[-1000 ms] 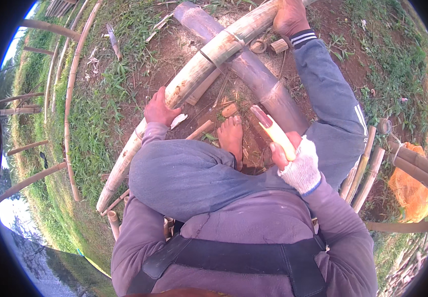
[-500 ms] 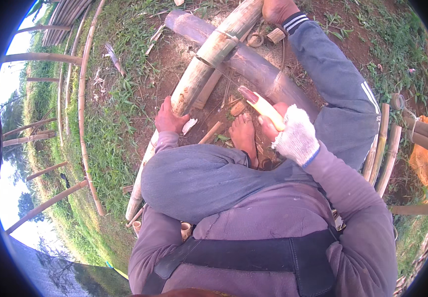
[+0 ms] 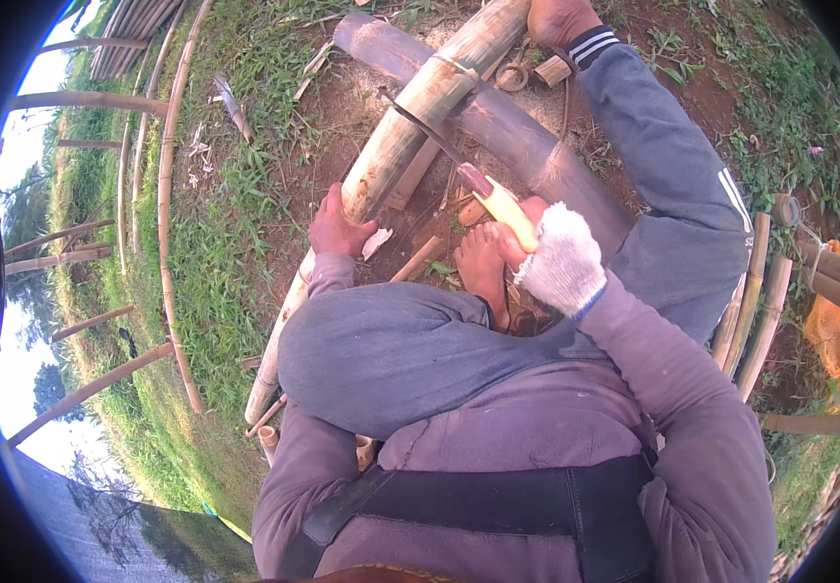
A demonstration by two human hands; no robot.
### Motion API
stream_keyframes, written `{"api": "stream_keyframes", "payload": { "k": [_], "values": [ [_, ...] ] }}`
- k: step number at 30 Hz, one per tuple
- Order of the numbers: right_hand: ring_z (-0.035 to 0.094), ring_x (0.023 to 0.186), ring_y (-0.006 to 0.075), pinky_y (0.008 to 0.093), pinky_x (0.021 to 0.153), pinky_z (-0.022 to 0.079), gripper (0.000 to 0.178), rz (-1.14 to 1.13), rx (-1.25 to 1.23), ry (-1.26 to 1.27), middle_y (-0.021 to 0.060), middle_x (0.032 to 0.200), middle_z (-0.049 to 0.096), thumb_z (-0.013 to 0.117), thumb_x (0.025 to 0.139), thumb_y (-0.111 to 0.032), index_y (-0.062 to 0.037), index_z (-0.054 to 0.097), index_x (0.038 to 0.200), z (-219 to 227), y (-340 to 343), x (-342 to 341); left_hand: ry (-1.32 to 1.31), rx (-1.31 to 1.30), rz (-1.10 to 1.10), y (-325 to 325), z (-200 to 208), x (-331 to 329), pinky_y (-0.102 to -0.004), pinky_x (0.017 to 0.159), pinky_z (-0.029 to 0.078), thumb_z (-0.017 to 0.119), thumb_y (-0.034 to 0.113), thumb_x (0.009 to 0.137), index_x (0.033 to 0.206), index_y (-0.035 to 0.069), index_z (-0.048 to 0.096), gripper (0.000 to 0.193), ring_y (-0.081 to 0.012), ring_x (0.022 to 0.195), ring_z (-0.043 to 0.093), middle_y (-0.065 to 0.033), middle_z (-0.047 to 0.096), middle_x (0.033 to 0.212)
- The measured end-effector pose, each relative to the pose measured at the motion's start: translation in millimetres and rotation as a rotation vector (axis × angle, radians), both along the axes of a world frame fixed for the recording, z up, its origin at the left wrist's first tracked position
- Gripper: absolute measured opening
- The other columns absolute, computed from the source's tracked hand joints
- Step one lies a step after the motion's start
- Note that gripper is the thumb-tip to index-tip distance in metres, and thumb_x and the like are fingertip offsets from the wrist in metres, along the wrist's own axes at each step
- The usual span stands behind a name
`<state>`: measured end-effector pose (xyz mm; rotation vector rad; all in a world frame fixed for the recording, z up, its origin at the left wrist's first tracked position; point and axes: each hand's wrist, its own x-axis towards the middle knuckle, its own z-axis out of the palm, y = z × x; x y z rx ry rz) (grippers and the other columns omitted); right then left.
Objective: The person sits on the ground and uses a hand saw to cut long bamboo poles into shorter sections. They repeatedly position the bamboo, saw through it, and stack the cut pieces nearby.
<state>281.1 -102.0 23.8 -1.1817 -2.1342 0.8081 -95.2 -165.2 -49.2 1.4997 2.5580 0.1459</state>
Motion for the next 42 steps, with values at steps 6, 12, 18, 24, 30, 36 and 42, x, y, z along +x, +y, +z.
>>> {"api": "stream_keyframes", "payload": {
  "k": [6, 12, 18, 24, 30, 36, 42],
  "values": [
    [0.069, 0.063, 0.0374, 0.0475, 0.059, 0.054, 0.030, 0.010, -0.074, 0.081, 0.0168, 0.072, 0.067, 0.078, 0.099, -0.031, -0.0027, 0.070, 0.101, 1, -8, 8, -0.055, -0.041, 0.033, -3, 9, 4, -0.0507, 0.105, 0.057, 0.098, 0.040, 0.068, 0.154, 0.013, 0.052, 0.101, -0.0398, 0.127, 0.069, -0.0167, 0.068, 0.144],
    [0.070, 0.069, 0.0423, 0.0517, 0.062, 0.054, 0.034, -0.049, -0.231, 0.076, 0.0220, 0.075, 0.069, 0.076, 0.101, -0.037, -0.0042, 0.071, 0.098, -23, 39, -48, -0.025, -0.029, 0.000, -9, 8, 3, -0.0493, 0.106, 0.057, 0.098, 0.040, 0.068, 0.154, 0.013, 0.053, 0.101, -0.0388, 0.126, 0.070, -0.0163, 0.069, 0.143],
    [0.071, 0.097, 0.0447, 0.0517, 0.082, 0.057, 0.055, 0.229, 0.055, -0.309, 0.0248, 0.106, 0.072, 0.086, 0.088, -0.037, 0.0002, 0.066, 0.123, -23, -11, 18, -0.103, 0.068, 0.027, -33, 20, 3, -0.0497, 0.104, 0.058, 0.100, 0.038, 0.065, 0.148, 0.011, 0.058, 0.097, -0.0391, 0.121, 0.072, -0.0170, 0.072, 0.136],
    [0.061, 0.131, 0.0284, 0.0407, 0.104, 0.054, 0.078, 0.216, -0.475, 0.366, 0.0227, 0.149, 0.057, 0.074, 0.107, -0.032, -0.0066, 0.035, 0.169, -5, 17, -71, -0.149, 0.230, -0.078, -73, 71, 19, -0.0517, 0.109, 0.050, 0.098, 0.036, 0.064, 0.143, 0.014, 0.058, 0.091, -0.0357, 0.129, 0.067, -0.0125, 0.071, 0.138],
    [0.064, 0.129, 0.0334, 0.0488, 0.097, 0.061, 0.073, 0.254, -0.859, 0.427, 0.0189, 0.145, 0.057, 0.066, 0.105, -0.055, -0.0046, 0.050, 0.155, 32, 35, -134, 0.030, 0.657, 0.048, -137, 71, 54, -0.0516, 0.116, 0.042, 0.091, 0.048, 0.077, 0.151, 0.018, 0.054, 0.088, -0.0340, 0.135, 0.060, -0.0132, 0.067, 0.136],
    [0.066, 0.126, 0.0297, 0.0436, 0.103, 0.058, 0.064, 0.413, -0.722, 0.389, 0.0208, 0.137, 0.061, 0.058, 0.112, -0.045, 0.0031, 0.048, 0.153, 25, 51, -103, -0.321, 1.563, 1.523, -210, -3, 65, -0.0497, 0.114, 0.044, 0.090, 0.059, 0.084, 0.152, 0.006, 0.050, 0.095, -0.0298, 0.126, 0.060, -0.0150, 0.060, 0.137],
    [0.063, 0.129, 0.0307, 0.0441, 0.116, 0.048, 0.070, 0.462, -0.593, 0.421, 0.0234, 0.140, 0.060, 0.054, 0.114, -0.049, 0.0061, 0.044, 0.157, 45, 41, -98, -1.481, 2.210, 1.232, -208, -1, 13, -0.0545, 0.112, 0.053, 0.088, 0.042, 0.090, 0.145, 0.010, 0.058, 0.070, -0.0318, 0.122, 0.067, -0.0140, 0.067, 0.134]
  ]
}}
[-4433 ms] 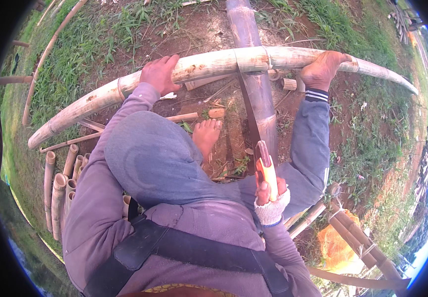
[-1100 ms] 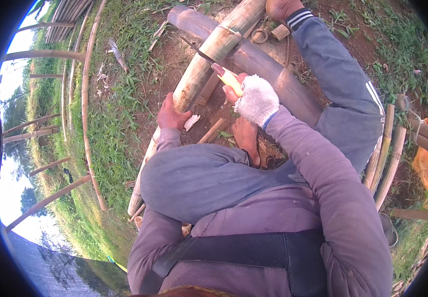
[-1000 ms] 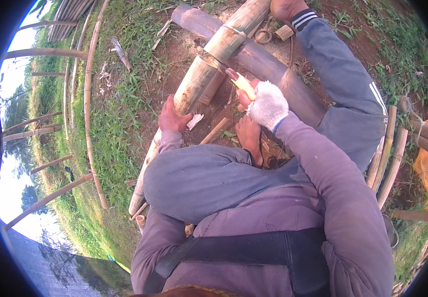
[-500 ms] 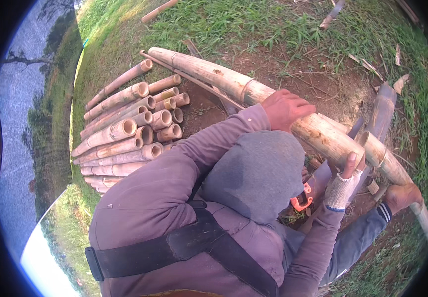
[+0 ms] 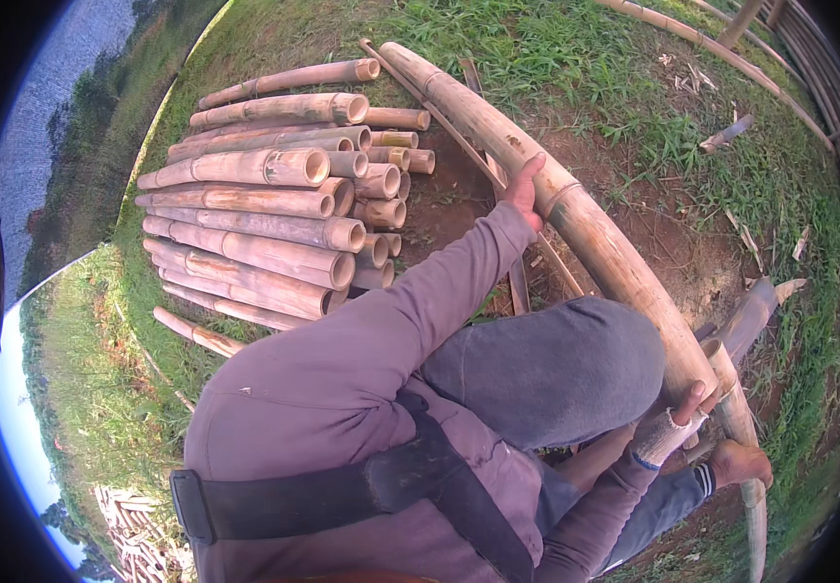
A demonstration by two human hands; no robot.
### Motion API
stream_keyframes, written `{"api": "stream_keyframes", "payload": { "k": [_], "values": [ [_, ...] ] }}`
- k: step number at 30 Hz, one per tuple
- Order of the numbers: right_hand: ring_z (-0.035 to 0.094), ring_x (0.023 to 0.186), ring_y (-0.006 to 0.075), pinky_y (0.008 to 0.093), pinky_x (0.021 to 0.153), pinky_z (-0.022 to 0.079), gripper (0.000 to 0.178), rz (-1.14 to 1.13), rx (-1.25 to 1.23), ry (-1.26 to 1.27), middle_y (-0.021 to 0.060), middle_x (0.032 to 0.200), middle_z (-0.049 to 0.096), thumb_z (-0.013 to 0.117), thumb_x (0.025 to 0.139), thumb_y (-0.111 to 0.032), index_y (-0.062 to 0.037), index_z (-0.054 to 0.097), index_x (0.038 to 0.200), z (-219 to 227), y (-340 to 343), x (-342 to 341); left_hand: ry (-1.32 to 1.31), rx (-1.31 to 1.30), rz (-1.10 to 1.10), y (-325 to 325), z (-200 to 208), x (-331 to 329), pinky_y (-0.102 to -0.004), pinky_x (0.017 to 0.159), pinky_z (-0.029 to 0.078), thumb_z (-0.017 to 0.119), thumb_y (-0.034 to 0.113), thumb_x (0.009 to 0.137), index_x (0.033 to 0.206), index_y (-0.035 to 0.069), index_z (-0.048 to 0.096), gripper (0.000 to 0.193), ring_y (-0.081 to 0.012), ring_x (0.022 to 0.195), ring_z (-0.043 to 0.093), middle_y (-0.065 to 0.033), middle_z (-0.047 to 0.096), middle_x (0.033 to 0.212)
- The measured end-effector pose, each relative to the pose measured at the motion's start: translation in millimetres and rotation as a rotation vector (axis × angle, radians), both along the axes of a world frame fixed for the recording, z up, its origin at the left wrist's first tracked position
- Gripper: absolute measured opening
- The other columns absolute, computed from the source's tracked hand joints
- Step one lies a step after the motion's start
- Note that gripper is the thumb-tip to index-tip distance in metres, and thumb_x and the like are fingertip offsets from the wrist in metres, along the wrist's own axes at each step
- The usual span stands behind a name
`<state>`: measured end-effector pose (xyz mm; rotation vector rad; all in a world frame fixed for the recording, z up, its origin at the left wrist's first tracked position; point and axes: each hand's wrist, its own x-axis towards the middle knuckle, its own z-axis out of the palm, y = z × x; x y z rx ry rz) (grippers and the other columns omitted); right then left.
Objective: The person sits on the ground and uses a hand saw to cut long bamboo poles into shorter sections. They repeatedly position the bamboo, saw through it, and stack the cut pieces nearby.
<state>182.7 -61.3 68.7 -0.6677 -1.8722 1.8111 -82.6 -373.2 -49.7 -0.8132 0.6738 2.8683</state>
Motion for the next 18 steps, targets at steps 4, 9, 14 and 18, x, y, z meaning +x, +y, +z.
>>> {"api": "stream_keyframes", "payload": {
  "k": [4, 9, 14, 18],
  "values": [
    [0.057, 0.141, 0.0387, 0.0502, 0.119, 0.047, 0.087, 0.121, -0.640, 0.059, 0.0265, 0.157, 0.052, 0.061, 0.108, -0.058, 0.0061, 0.038, 0.163, -3, 59, 18, -0.080, -0.175, 0.024, 33, 14, 26, -0.0527, 0.110, 0.056, 0.092, 0.037, 0.088, 0.143, 0.004, 0.059, 0.072, -0.0294, 0.118, 0.071, -0.0122, 0.070, 0.133],
    [0.055, 0.144, 0.0392, 0.0507, 0.121, 0.045, 0.087, -0.030, -0.639, 0.043, 0.0260, 0.157, 0.053, 0.069, 0.104, -0.058, 0.0054, 0.045, 0.159, 25, 85, -14, 0.143, -0.261, 0.138, 31, 85, 40, -0.0480, 0.102, 0.060, 0.092, 0.032, 0.089, 0.140, 0.009, 0.058, 0.065, -0.0255, 0.113, 0.072, -0.0082, 0.070, 0.126],
    [0.065, 0.131, 0.0318, 0.0444, 0.112, 0.054, 0.051, 0.380, -0.263, 0.020, 0.0216, 0.146, 0.062, 0.067, 0.110, -0.021, -0.0026, 0.051, 0.154, 42, 84, -99, 0.198, -0.207, 0.303, -55, 125, 36, -0.0469, 0.089, 0.066, 0.091, 0.033, 0.091, 0.137, 0.013, 0.059, 0.059, -0.0248, 0.109, 0.075, -0.0051, 0.071, 0.125],
    [0.067, 0.121, 0.0300, 0.0460, 0.103, 0.055, 0.079, 0.553, 0.025, -0.094, 0.0168, 0.135, 0.065, 0.061, 0.104, -0.065, 0.0020, 0.059, 0.145, 110, -37, -160, 0.127, -0.168, 0.390, -165, 125, 30, -0.0490, 0.090, 0.066, 0.087, 0.044, 0.095, 0.140, 0.016, 0.060, 0.059, -0.0257, 0.110, 0.075, -0.0062, 0.073, 0.127]
  ]
}}
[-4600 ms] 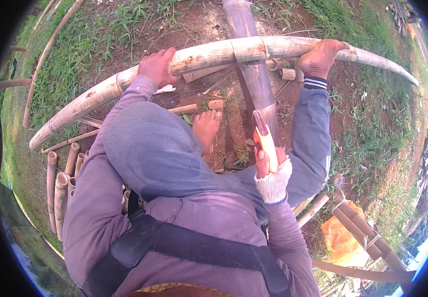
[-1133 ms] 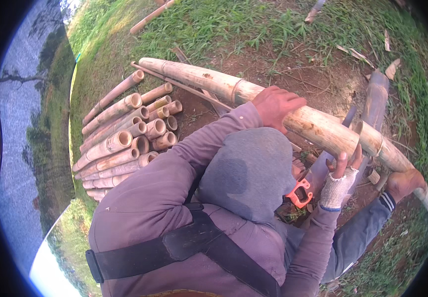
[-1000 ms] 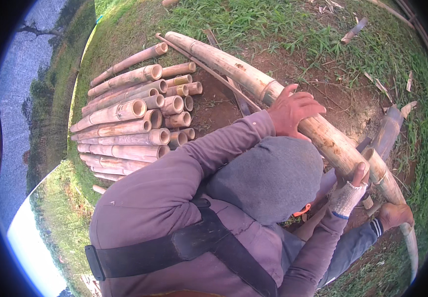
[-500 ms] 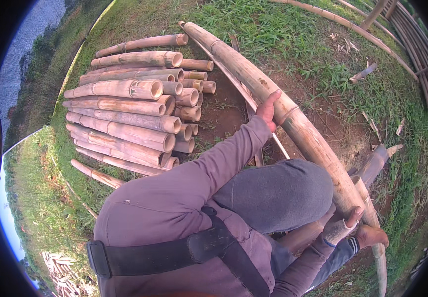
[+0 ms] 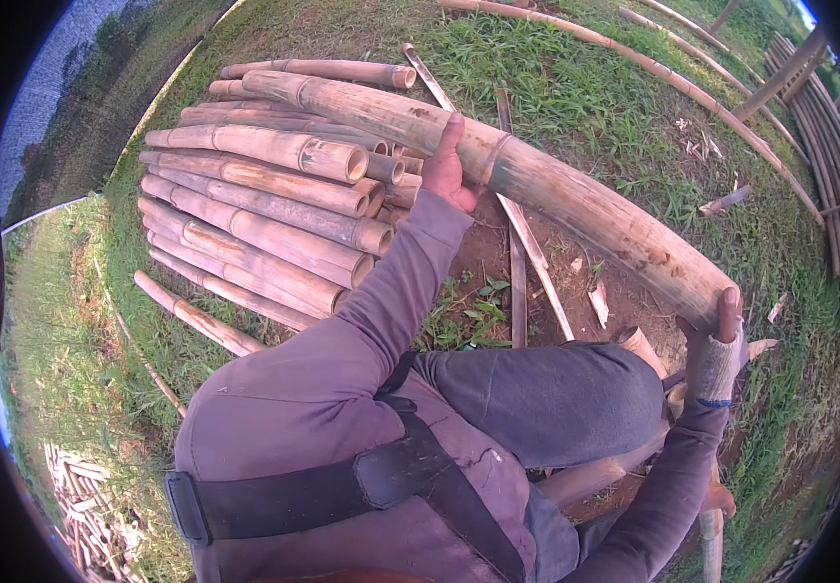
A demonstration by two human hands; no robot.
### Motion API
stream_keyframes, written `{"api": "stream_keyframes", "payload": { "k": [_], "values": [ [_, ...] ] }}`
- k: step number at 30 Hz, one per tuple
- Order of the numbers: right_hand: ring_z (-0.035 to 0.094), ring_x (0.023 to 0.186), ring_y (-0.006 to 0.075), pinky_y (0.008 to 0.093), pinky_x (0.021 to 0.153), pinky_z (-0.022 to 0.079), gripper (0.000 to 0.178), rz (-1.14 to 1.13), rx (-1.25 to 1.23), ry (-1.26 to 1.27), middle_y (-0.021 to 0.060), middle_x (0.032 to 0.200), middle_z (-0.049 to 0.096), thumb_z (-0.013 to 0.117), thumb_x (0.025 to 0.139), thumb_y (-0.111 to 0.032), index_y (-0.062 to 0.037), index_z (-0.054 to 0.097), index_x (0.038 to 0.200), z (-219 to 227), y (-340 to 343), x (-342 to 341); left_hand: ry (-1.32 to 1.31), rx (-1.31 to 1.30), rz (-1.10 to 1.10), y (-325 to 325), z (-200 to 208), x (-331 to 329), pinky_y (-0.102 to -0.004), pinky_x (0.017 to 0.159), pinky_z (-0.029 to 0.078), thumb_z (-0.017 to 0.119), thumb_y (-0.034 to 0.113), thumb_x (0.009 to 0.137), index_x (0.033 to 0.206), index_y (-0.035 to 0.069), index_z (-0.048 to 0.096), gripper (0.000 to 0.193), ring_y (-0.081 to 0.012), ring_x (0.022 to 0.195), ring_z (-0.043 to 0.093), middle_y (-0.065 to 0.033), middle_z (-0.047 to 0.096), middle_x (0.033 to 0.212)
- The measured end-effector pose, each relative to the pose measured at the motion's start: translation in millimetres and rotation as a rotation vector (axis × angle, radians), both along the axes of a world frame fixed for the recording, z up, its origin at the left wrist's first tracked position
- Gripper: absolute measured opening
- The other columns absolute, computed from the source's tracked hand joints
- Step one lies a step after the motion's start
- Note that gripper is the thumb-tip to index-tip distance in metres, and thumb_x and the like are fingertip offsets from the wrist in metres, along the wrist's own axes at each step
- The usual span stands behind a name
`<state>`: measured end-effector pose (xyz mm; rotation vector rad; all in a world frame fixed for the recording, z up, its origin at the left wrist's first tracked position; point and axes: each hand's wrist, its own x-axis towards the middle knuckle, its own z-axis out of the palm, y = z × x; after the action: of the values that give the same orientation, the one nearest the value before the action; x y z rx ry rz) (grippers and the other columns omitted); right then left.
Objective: The person sits on the ground and uses a hand saw to cut long bamboo poles into shorter sections. They repeatedly position the bamboo, saw through it, and stack the cut pieces nearby.
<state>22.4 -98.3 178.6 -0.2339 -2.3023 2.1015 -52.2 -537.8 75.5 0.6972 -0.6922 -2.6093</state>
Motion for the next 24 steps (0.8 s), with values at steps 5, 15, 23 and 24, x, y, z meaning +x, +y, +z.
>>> {"api": "stream_keyframes", "payload": {
  "k": [5, 15, 23, 24],
  "values": [
    [0.068, 0.120, 0.0255, 0.0455, 0.096, 0.057, 0.076, 0.225, -0.031, -0.009, 0.0117, 0.131, 0.068, 0.069, 0.098, -0.067, -0.0074, 0.060, 0.144, 24, -87, -49, 0.034, -0.236, 0.165, -44, 3, 23, -0.0561, 0.111, 0.050, 0.084, 0.051, 0.096, 0.146, 0.006, 0.056, 0.072, -0.0259, 0.131, 0.064, -0.0126, 0.067, 0.139],
    [0.065, 0.129, 0.0326, 0.0444, 0.103, 0.060, 0.098, 0.500, 0.127, 0.010, 0.0260, 0.145, 0.057, 0.082, 0.099, -0.046, 0.0009, 0.028, 0.165, 29, -154, -38, 0.462, -2.554, -0.490, 44, 102, 24, -0.0602, 0.122, 0.036, 0.095, 0.054, 0.076, 0.165, 0.024, 0.040, 0.108, -0.0392, 0.143, 0.056, -0.0165, 0.059, 0.153],
    [0.059, 0.139, 0.0390, 0.0488, 0.114, 0.050, 0.068, 0.075, 0.600, 0.007, 0.0223, 0.158, 0.055, 0.071, 0.109, -0.035, -0.0051, 0.044, 0.164, -11, 51, 64, -0.006, -2.690, -0.397, -111, 96, -30, -0.0683, 0.126, 0.031, 0.097, 0.034, 0.077, 0.163, 0.029, 0.041, 0.103, -0.0279, 0.139, 0.064, -0.0062, 0.065, 0.150],
    [0.060, 0.138, 0.0378, 0.0473, 0.114, 0.050, 0.067, 0.003, 0.660, -0.058, 0.0225, 0.156, 0.056, 0.071, 0.109, -0.035, -0.0040, 0.046, 0.162, -36, 108, 90, -0.119, -2.682, -0.459, -133, 98, -37, -0.0696, 0.128, 0.028, 0.096, 0.031, 0.078, 0.163, 0.031, 0.040, 0.102, -0.0279, 0.143, 0.062, -0.0057, 0.064, 0.153]
  ]
}}
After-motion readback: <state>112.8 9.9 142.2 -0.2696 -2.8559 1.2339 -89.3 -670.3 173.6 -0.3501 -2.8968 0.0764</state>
